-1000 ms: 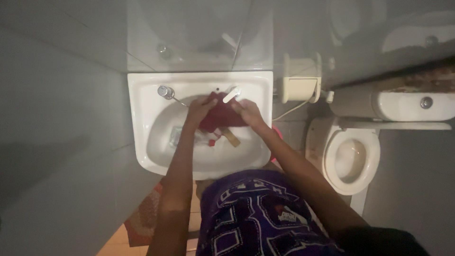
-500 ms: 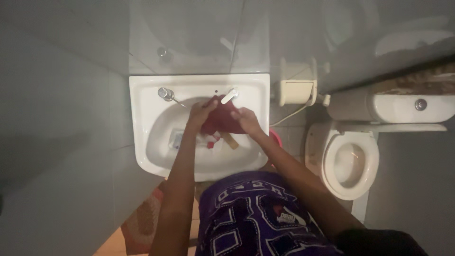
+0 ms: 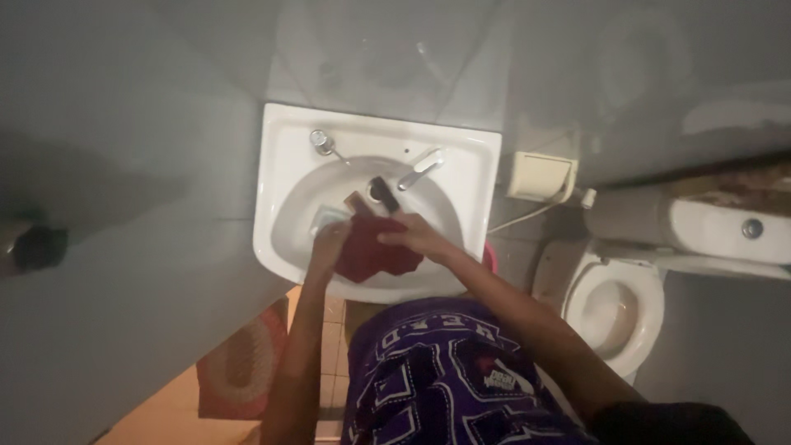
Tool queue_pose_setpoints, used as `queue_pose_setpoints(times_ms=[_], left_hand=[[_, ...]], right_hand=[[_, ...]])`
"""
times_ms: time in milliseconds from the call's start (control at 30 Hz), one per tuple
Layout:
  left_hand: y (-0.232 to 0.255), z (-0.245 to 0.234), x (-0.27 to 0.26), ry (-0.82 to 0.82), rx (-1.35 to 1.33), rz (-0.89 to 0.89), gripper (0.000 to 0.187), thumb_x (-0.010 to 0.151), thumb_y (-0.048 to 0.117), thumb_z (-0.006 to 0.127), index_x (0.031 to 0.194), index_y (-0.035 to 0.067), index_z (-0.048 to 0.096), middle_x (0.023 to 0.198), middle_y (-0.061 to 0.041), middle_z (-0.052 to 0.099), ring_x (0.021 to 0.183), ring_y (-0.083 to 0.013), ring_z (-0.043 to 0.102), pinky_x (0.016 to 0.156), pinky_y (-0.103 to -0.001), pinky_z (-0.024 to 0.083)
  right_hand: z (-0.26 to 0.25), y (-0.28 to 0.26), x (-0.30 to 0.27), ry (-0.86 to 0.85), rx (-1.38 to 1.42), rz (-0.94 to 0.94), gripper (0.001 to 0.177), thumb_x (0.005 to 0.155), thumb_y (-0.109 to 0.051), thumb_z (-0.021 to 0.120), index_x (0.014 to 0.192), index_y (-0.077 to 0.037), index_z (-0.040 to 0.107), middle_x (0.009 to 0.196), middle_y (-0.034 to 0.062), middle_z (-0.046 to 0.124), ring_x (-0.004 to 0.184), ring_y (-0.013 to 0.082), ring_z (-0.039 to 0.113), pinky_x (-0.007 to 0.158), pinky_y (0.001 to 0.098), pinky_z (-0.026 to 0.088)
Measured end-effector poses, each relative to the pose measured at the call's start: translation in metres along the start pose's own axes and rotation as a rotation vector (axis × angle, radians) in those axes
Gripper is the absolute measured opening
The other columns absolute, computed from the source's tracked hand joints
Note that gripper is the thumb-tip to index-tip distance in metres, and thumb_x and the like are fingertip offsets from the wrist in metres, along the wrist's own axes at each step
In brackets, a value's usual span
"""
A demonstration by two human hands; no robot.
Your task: The person wipes the surface of a white bathroom sink and the surrounding wall tiles using a red cloth. They repeatedly wipe the basin, faucet, and adjacent areas while standing in front of the sink.
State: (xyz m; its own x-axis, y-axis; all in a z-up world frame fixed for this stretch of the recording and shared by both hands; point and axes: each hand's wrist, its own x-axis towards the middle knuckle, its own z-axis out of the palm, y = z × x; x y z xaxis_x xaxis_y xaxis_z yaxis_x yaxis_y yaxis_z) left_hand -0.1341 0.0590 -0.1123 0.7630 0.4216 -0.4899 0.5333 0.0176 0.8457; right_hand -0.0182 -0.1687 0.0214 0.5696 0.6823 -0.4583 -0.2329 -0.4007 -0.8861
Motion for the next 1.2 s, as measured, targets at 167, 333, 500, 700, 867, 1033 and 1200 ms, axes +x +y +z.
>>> queue_pose_setpoints(times_ms=[167,333,500,700,867,1033,1200], left_hand=[[-0.052,-0.018,-0.035,0.29,-0.439,-0.303,0.082,0.113,0.057,0.055,0.131,-0.021,0.042,0.101,-0.031,0.019,0.09,-0.0477,0.022,0.078,-0.054,0.026],[0.046,-0.042,-0.076,-0.238,-1.323,-0.067,0.076,0.101,0.06,0.059,0.144,-0.002,0.046,0.128,-0.016,0.047,0.119,-0.033,0.045,0.103,-0.046,0.038],[0.106,-0.063,-0.051,-0.049,-1.189,0.147,0.067,0.099,0.046,0.063,0.153,0.012,0.044,0.147,-0.005,0.055,0.135,-0.0226,0.053,0.117,-0.04,0.041],[0.092,-0.066,0.012,0.464,-0.346,0.274,0.06,0.103,0.032,0.062,0.15,-0.001,0.045,0.146,-0.019,0.055,0.133,-0.0325,0.054,0.116,-0.046,0.041],[0.09,-0.063,0.077,0.414,0.958,0.528,0.069,0.098,0.023,0.064,0.153,-0.006,0.034,0.162,-0.03,0.036,0.154,-0.0446,0.03,0.129,-0.052,0.02],[0.124,-0.063,0.109,0.249,1.306,0.593,0.086,0.091,0.023,0.065,0.162,-0.006,0.025,0.171,-0.024,0.017,0.158,-0.0424,0.013,0.128,-0.051,0.014],[0.152,-0.072,0.113,0.218,1.264,0.704,0.089,0.091,0.029,0.067,0.161,-0.006,0.026,0.17,-0.024,0.02,0.157,-0.0442,0.016,0.127,-0.053,0.015]], right_hand=[[0.041,-0.059,0.016,0.062,-0.337,-0.313,0.028,0.09,-0.027,0.072,0.116,-0.016,0.077,0.103,0.0072,0.078,0.095,0.0238,0.074,0.087,0.0353,0.057],[0.094,-0.082,0.041,0.039,-0.828,-0.89,0.031,0.08,-0.019,0.072,0.111,-0.02,0.078,0.105,0.0056,0.072,0.102,0.0302,0.069,0.088,0.0456,0.052],[0.106,-0.1,0.039,-0.105,-0.818,-0.759,0.051,0.086,-0.016,0.07,0.137,-0.018,0.065,0.104,0.0114,0.067,0.099,0.032,0.065,0.089,0.0463,0.051],[0.044,-0.092,0.004,0.11,-0.618,-0.738,0.056,0.091,-0.02,0.071,0.143,-0.007,0.057,0.125,0.0166,0.067,0.111,0.0348,0.063,0.095,0.046,0.05],[0.009,-0.068,-0.021,0.188,-0.516,-0.231,0.038,0.086,-0.025,0.074,0.122,-0.012,0.073,0.117,0.0127,0.07,0.101,0.0308,0.069,0.089,0.0418,0.055],[0.0,-0.031,-0.051,0.325,-0.383,-0.173,0.036,0.09,-0.018,0.069,0.125,-0.008,0.072,0.11,0.0142,0.071,0.096,0.0285,0.068,0.084,0.0399,0.054],[0.003,0.004,-0.072,0.4,-0.324,-0.076,0.028,0.089,-0.018,0.074,0.115,-0.008,0.074,0.104,0.0112,0.075,0.091,0.0247,0.07,0.08,0.0368,0.056]])
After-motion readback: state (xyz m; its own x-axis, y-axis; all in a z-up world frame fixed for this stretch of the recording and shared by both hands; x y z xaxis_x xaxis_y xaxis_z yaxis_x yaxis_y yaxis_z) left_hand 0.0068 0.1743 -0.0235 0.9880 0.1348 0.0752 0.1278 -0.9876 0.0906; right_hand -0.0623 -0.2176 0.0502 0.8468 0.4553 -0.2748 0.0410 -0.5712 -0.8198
